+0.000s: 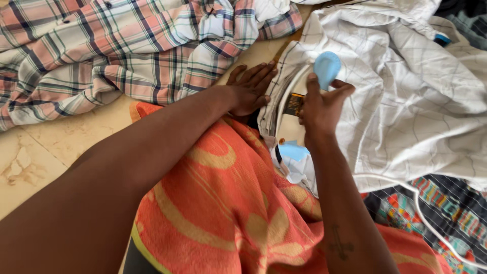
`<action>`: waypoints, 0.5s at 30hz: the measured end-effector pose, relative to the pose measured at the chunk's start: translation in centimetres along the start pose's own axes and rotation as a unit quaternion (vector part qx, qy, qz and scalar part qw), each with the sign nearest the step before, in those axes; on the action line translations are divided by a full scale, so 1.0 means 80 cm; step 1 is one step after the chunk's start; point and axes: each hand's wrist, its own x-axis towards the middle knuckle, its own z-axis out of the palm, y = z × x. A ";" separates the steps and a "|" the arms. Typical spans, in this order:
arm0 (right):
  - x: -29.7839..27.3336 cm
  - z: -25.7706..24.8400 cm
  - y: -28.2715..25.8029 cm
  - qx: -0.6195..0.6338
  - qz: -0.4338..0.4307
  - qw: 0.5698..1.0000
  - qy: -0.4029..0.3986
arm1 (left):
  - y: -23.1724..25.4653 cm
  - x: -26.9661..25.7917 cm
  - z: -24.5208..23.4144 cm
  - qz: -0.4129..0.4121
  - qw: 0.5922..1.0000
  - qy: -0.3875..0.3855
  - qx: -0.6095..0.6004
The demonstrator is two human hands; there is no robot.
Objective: The person irons a white checkered shirt on a wooden ironing board. They smooth the fabric with one hand while moving the iron with the other, focusing on the front panel and collar area.
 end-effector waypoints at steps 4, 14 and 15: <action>-0.016 -0.022 0.019 -0.110 -0.018 0.993 -0.032 | -0.002 0.006 0.001 0.004 1.000 -0.007 0.015; -0.039 -0.034 0.036 -0.272 -0.260 0.926 -0.014 | 0.001 0.000 0.003 0.005 1.000 0.022 0.006; -0.029 -0.031 0.032 -0.278 -0.241 0.930 -0.014 | 0.001 -0.002 0.002 0.002 1.000 0.023 0.009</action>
